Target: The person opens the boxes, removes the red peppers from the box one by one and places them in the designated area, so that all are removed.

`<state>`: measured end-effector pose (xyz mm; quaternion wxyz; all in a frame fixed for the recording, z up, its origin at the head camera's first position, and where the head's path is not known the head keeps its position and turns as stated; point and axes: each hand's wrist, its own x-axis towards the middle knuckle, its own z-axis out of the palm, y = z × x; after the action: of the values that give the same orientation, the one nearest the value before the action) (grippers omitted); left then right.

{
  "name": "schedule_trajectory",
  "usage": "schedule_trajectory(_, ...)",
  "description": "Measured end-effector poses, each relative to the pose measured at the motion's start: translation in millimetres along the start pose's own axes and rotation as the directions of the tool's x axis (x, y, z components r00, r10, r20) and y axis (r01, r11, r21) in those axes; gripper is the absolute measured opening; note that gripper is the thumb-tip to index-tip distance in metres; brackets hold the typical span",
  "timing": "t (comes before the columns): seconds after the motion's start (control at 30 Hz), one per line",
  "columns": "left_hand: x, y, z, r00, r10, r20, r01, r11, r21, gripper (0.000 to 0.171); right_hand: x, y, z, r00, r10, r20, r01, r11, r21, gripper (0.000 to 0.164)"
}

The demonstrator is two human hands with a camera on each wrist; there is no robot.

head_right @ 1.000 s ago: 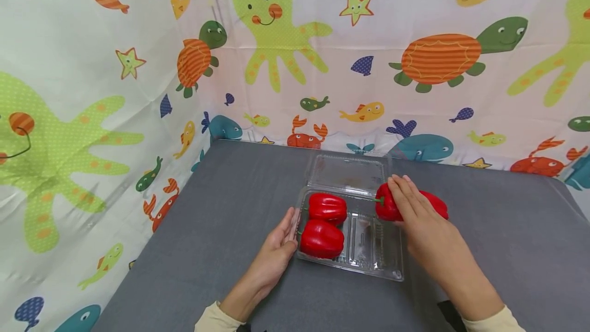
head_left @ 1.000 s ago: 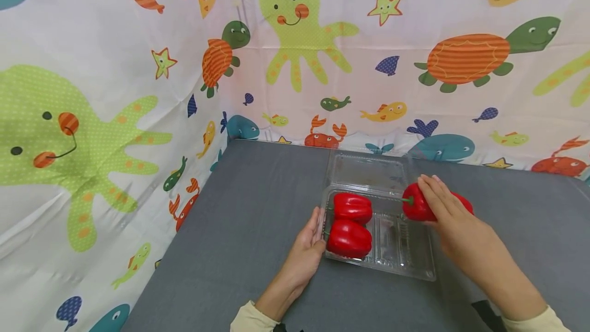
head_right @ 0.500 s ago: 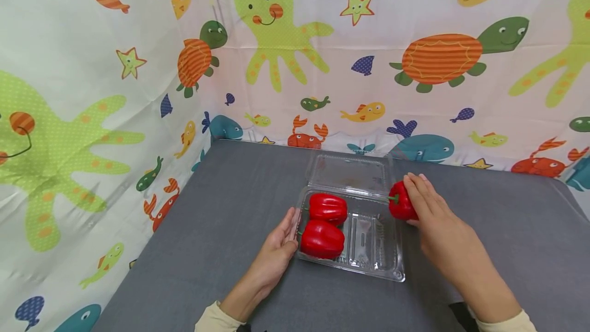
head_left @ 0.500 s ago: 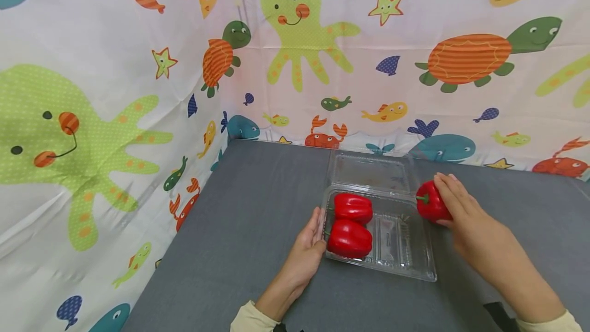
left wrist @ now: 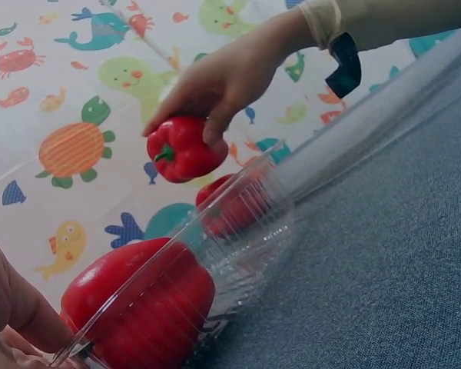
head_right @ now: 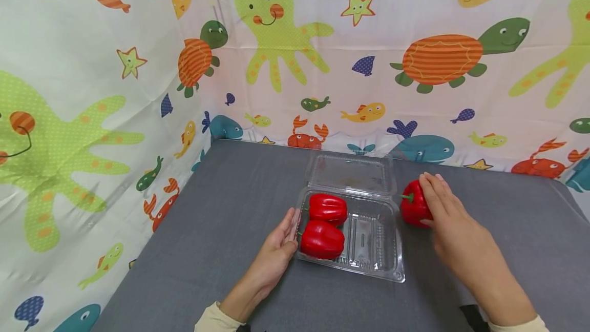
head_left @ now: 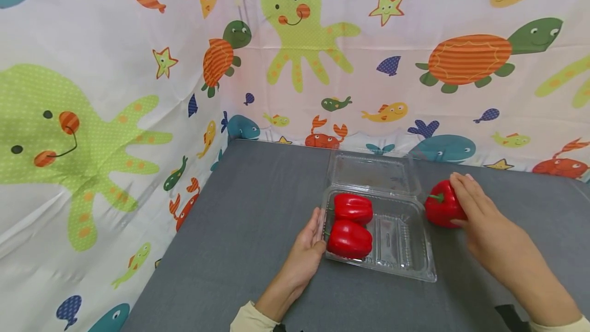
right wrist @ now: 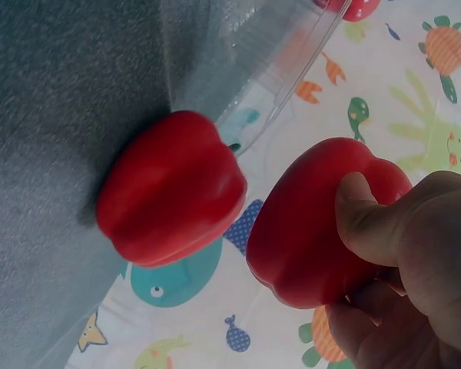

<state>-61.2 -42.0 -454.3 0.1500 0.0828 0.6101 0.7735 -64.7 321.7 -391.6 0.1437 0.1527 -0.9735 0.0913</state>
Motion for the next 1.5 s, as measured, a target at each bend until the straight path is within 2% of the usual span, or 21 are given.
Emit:
schedule_trajectory(0.47,1.2,0.2,1.0,1.000,0.000,0.001,0.000,1.000,0.002,0.077,-10.5,18.5,0.7,0.997,0.074,-0.008,-0.075,0.997,-0.036,0.130)
schedule_trajectory(0.77,0.4,0.2,0.7,1.000,0.009,-0.002,-0.009,1.000,0.007,0.077,-15.3,34.0,0.8,0.996,0.044,-0.077,-0.043,0.999,0.012,0.125)
schedule_trajectory(0.97,1.9,1.1,1.3,1.000,-0.010,-0.012,0.010,1.000,0.011,0.076,-23.1,46.9,1.1,0.991,0.029,-0.129,-0.027,0.999,0.018,0.119)
schedule_trajectory(1.23,0.0,1.3,1.3,1.000,-0.003,-0.002,0.003,1.000,0.021,0.077,-31.0,58.6,2.8,0.994,0.095,-0.053,-0.095,0.995,0.003,0.124)
schedule_trajectory(1.5,-0.4,2.3,1.6,1.000,-0.013,-0.009,0.013,1.000,0.021,0.077,-34.9,68.0,5.0,0.988,0.156,-0.002,-0.156,0.988,0.017,0.124)
